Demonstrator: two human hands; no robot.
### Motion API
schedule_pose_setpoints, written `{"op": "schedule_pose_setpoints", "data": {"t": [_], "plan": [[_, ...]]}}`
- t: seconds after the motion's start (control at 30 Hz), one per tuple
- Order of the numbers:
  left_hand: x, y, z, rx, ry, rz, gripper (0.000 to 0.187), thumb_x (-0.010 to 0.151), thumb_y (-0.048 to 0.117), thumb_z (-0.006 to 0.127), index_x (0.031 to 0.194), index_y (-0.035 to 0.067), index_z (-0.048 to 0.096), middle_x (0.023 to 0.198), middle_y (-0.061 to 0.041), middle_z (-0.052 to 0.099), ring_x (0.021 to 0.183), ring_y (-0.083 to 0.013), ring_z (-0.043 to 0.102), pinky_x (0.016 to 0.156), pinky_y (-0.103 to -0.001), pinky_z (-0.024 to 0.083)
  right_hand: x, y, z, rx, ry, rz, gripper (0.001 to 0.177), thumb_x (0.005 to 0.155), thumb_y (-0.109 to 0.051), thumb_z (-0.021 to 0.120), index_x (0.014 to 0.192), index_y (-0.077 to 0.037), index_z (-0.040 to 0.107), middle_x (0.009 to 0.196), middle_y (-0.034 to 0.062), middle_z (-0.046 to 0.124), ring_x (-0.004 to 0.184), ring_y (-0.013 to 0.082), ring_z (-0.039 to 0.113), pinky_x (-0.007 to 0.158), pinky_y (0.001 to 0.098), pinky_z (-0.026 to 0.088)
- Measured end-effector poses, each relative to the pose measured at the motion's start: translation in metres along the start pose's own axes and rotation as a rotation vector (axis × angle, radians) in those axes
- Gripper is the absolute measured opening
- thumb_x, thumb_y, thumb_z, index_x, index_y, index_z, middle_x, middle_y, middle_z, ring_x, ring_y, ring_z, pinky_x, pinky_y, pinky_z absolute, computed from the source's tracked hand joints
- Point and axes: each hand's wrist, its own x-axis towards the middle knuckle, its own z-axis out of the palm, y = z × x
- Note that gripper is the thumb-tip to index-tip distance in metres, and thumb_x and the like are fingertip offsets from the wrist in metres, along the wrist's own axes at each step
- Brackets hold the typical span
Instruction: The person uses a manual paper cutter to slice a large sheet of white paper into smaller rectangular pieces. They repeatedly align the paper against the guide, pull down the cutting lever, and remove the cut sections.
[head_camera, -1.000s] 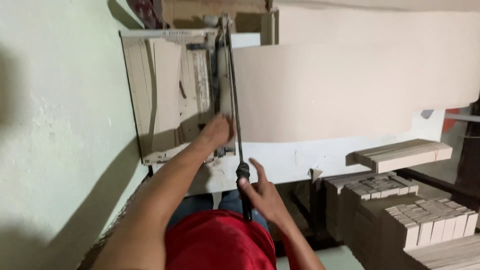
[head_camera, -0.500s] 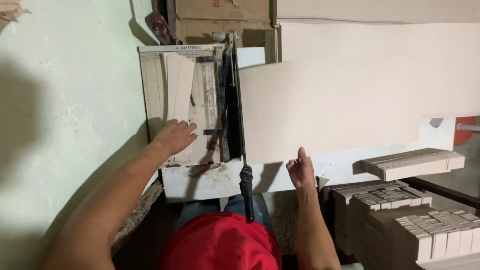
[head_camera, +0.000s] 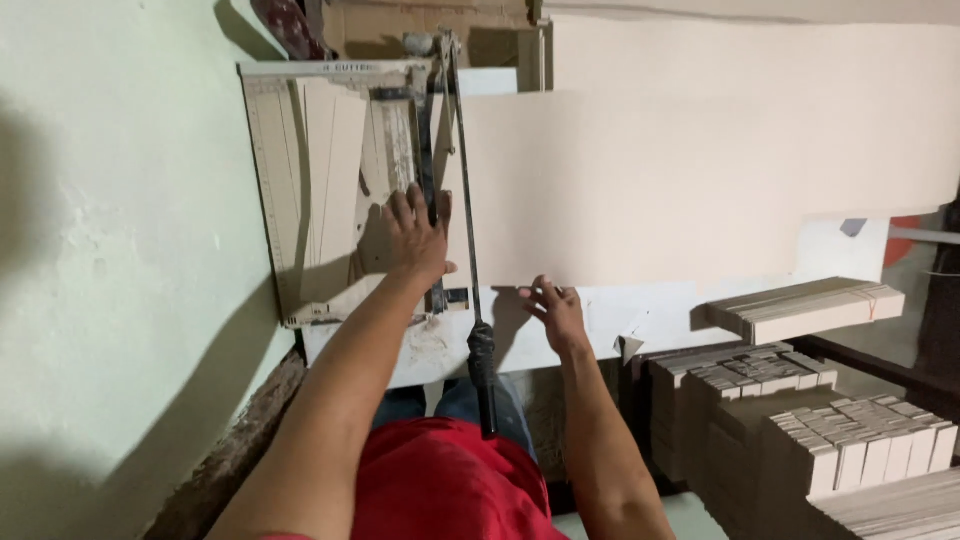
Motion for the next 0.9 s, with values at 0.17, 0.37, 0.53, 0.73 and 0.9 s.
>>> {"op": "schedule_pose_setpoints", "data": {"t": [0.17, 0.37, 0.53, 0.73, 0.9], "plan": [[0.006, 0.014, 0.007, 0.196, -0.026, -0.131, 0.104, 0.09, 0.036, 0.073, 0.165, 0.015, 0.004, 0.166, -0.03, -0.001, 0.152, -0.0515, 0.0, 0.114, -0.077, 0.0, 0.005, -0.008, -0.007, -0.924, -0.17, 0.057, 0.05, 0.102, -0.059, 0.055, 0.098, -0.015, 0.077, 0.073, 0.0076, 0.077, 0.064, 0.0229, 0.078, 0.057, 0.0371, 0.066], [0.018, 0.01, 0.02, 0.262, -0.015, -0.146, 0.107, 0.086, 0.032, 0.075, 0.165, 0.016, 0.006, 0.167, -0.028, -0.002, 0.153, -0.0498, 0.002, 0.113, -0.078, 0.003, -0.21, -0.078, 0.086, -1.515, -0.369, -0.22, 0.105, 0.083, -0.078, 0.053, 0.163, -0.021, 0.015, 0.094, 0.0281, 0.076, 0.086, 0.0479, 0.075, 0.073, 0.0551, 0.06], [0.022, 0.007, 0.021, 0.173, -0.009, -0.133, 0.112, 0.083, 0.03, 0.079, 0.165, 0.014, 0.005, 0.167, -0.029, 0.0, 0.152, -0.051, 0.001, 0.114, -0.078, 0.002, -0.131, 0.052, 0.067, -1.483, -0.179, -0.396, 0.084, 0.094, -0.034, 0.057, 0.163, -0.01, 0.014, 0.096, 0.0252, 0.075, 0.08, 0.044, 0.076, 0.066, 0.0532, 0.061], [0.02, 0.013, 0.021, 0.117, -0.05, -0.117, 0.117, 0.08, 0.032, 0.084, 0.165, 0.015, 0.005, 0.166, -0.03, 0.0, 0.152, -0.0521, 0.0, 0.113, -0.078, 0.001, -0.074, 0.134, 0.037, -1.444, -0.077, -0.585, 0.087, 0.093, -0.027, 0.057, 0.166, -0.01, 0.011, 0.103, 0.0263, 0.073, 0.077, 0.048, 0.074, 0.067, 0.0594, 0.059], [0.031, 0.008, 0.025, 0.153, 0.003, -0.132, 0.118, 0.078, 0.033, 0.085, 0.165, 0.015, 0.006, 0.166, -0.029, 0.001, 0.152, -0.0508, 0.003, 0.114, -0.078, 0.003, -0.06, 0.131, 0.046, -1.475, -0.05, -0.61, 0.087, 0.094, -0.025, 0.056, 0.167, -0.017, 0.009, 0.103, 0.022, 0.074, 0.073, 0.0433, 0.075, 0.066, 0.0531, 0.06]]}}
